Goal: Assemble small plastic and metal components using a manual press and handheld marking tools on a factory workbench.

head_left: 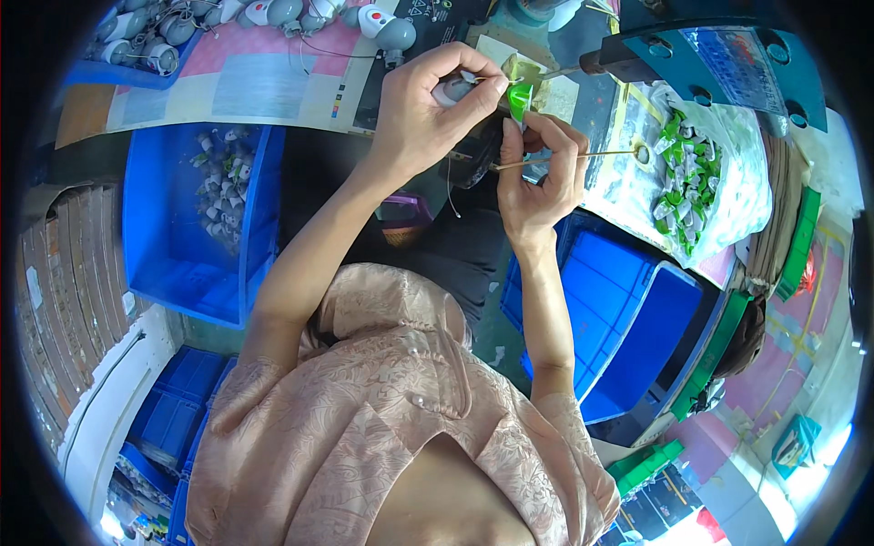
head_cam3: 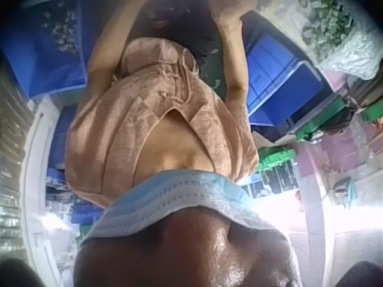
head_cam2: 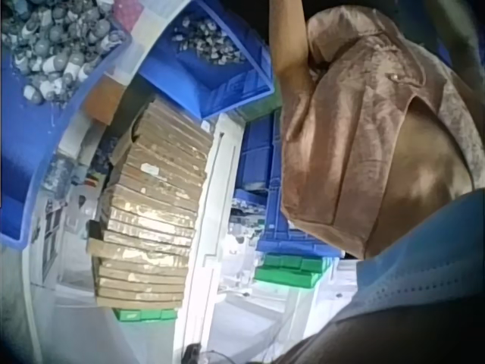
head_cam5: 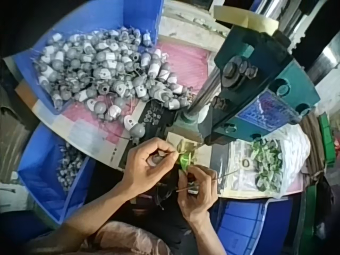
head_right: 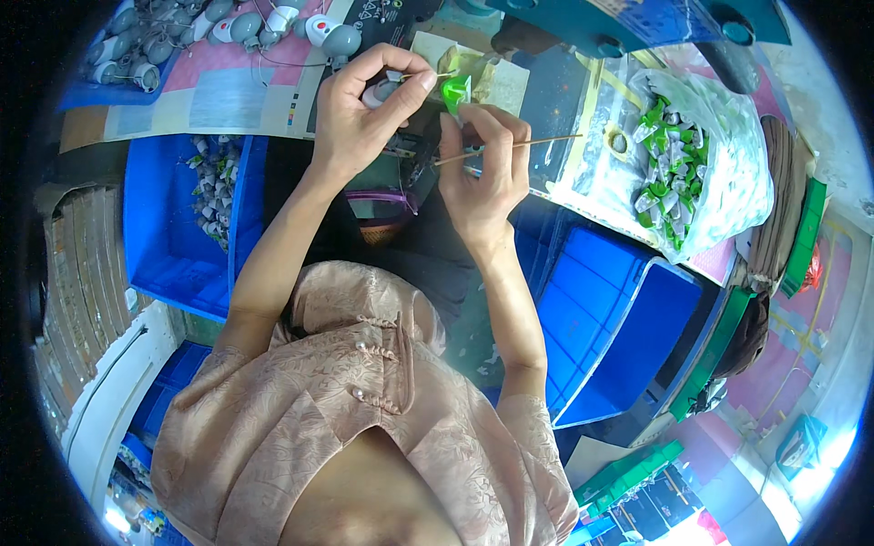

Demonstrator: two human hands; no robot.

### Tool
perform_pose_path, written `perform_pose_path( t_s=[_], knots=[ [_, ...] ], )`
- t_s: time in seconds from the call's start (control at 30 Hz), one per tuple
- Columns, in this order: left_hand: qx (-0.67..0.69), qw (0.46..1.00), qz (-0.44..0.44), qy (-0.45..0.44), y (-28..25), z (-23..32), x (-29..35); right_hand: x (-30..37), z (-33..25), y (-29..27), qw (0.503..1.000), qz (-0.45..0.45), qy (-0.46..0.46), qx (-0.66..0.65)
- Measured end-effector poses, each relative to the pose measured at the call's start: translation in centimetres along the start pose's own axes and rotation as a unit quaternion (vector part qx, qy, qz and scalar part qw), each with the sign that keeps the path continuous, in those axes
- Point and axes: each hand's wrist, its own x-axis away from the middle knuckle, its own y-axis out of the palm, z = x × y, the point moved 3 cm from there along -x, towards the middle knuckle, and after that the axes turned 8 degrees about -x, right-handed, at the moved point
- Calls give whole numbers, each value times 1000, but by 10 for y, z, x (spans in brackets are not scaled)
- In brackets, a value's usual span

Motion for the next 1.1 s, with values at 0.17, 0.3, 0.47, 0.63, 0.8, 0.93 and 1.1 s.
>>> perform_pose_path(
  t_s=[0.17, 0.3, 0.47, 0.63, 0.8, 0.93, 1.1],
  knots=[
    [-1, 1000, 2, -4, -1, 1, 0, -1, 1, -2, 1000, -4, -10, 17],
    [-1, 1000, -2, -8, 0, 1, 0, -2, -1, -4, 1000, -3, -7, 20],
    [13, 999, 1, -38, -2, 3, 0, -3, -2, -4, 1000, 2, -4, 3],
    [10, 999, -3, -43, -1, 3, 0, -3, -2, -5, 1000, -1, -12, 14],
    [0, 1000, 0, -8, -1, 0, 1, -3, -3, -4, 1000, -4, -14, 15],
    [-1, 1000, -1, -9, -1, 1, 1, -2, -3, -3, 1000, -5, -15, 17],
    [15, 999, 1, -36, -2, 3, 0, -1, 0, -1, 1000, -20, 4, 2]
  ],
)
